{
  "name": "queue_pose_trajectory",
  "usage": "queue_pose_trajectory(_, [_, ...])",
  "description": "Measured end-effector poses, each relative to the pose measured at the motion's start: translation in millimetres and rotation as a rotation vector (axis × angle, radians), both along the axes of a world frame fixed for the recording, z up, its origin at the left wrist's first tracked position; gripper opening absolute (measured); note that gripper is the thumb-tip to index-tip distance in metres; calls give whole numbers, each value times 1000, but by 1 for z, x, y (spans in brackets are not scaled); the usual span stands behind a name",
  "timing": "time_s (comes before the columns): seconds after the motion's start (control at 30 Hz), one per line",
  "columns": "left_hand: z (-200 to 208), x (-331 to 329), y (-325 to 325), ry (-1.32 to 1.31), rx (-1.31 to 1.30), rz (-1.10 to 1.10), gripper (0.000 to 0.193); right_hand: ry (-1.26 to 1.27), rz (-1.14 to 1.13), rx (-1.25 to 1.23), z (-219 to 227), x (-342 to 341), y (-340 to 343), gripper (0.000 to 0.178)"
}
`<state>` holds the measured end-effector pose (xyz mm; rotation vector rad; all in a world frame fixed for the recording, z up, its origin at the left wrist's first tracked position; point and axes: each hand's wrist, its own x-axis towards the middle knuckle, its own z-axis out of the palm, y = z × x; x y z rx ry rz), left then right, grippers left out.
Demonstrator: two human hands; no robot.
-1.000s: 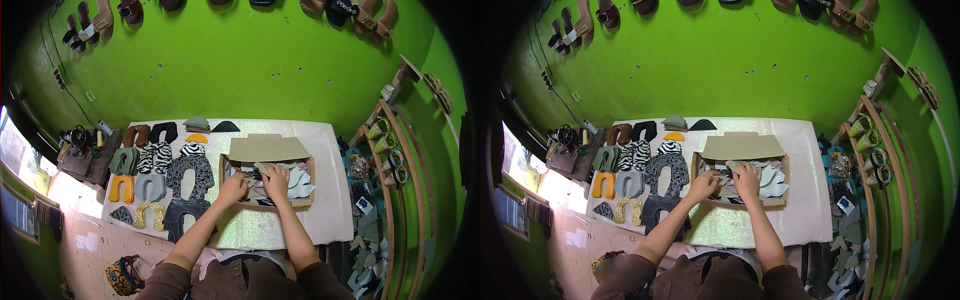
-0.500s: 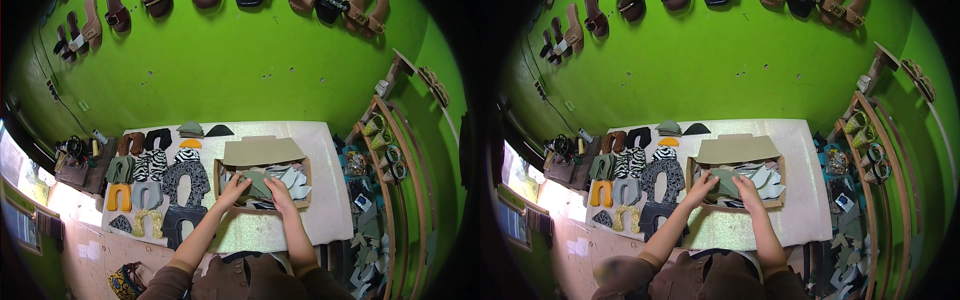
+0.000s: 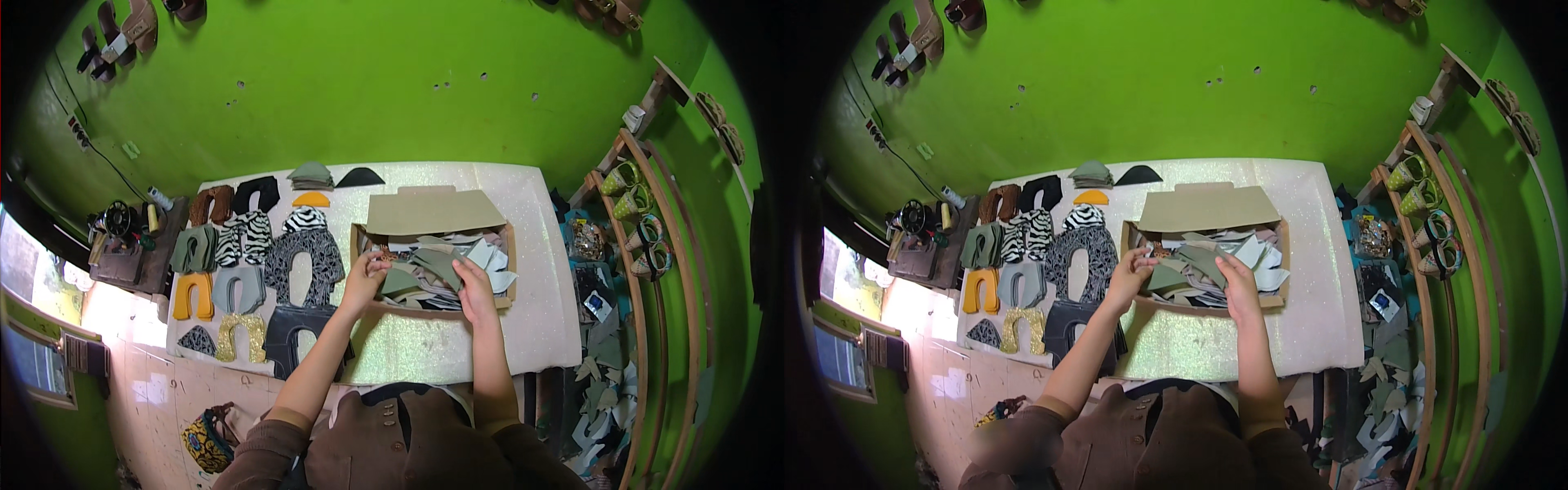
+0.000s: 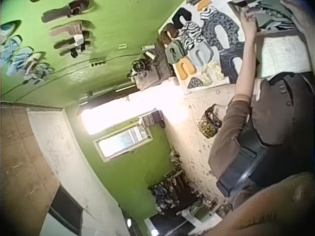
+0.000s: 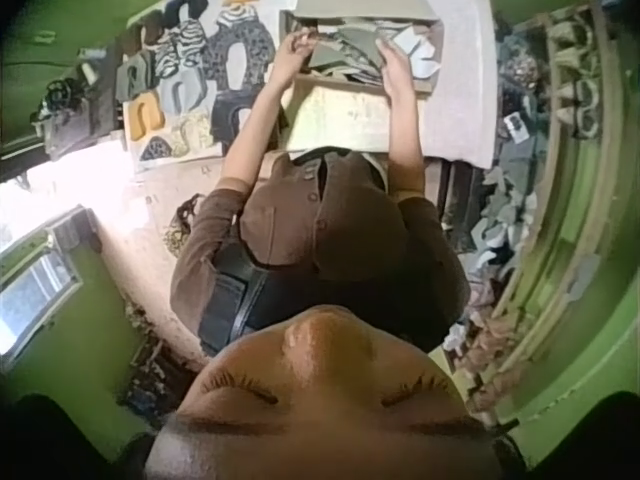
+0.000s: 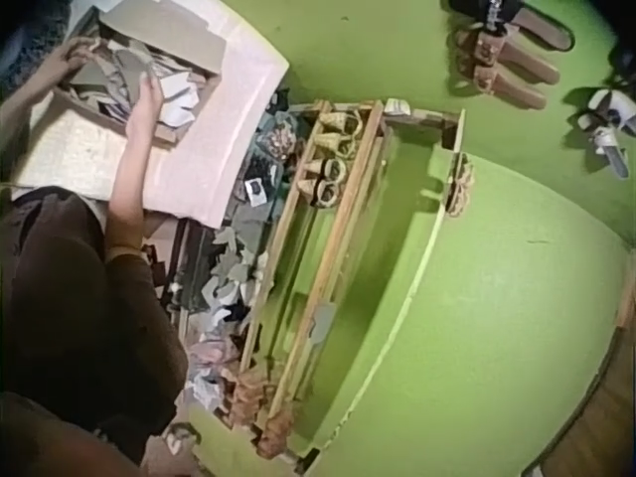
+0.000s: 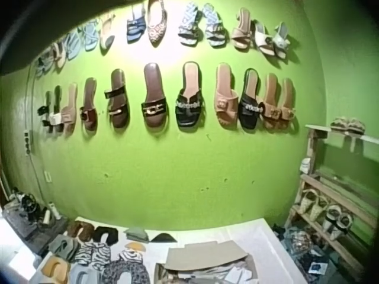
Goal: Sorting various patterned shoe upper components from a box onto a workbench.
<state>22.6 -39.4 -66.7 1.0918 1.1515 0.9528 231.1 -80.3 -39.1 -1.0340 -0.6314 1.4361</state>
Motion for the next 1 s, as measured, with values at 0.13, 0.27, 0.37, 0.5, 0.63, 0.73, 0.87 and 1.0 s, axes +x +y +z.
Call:
queue_pose_trajectory(0.13, [8, 0, -5, -81, -13, 1, 49, 19, -5, 38, 0, 1, -5, 30])
queue_pose_trajectory(0.27, [9, -3, -11, -161, -3, 8, 50, -211, -66, 140, -2, 4, -8, 33])
queue_pose_trajectory(0.37, [9, -7, -11, -251, -22, 11, 51, -472, -152, 189, 18, -6, -12, 32])
queue_pose_trajectory(0.5, [11, -10, -12, -240, 73, 1, 52, -671, -404, 330, 33, -15, -14, 28])
queue_pose_trajectory(0.63, [19, -16, -11, -330, 103, -48, 54, -326, -199, 268, 30, -27, -12, 23])
queue_pose_trajectory(0.73, [28, -13, -14, -460, 45, -67, 55, -158, -85, 153, 3, -45, -7, 18])
queue_pose_trajectory(0.87, [27, -9, -19, -559, -5, -109, 55, -203, -21, 175, -8, -61, -3, 14])
queue_pose_trajectory(1.0, [22, -9, -21, -677, -52, -87, 54, -202, 91, 130, -13, -64, 1, 13])
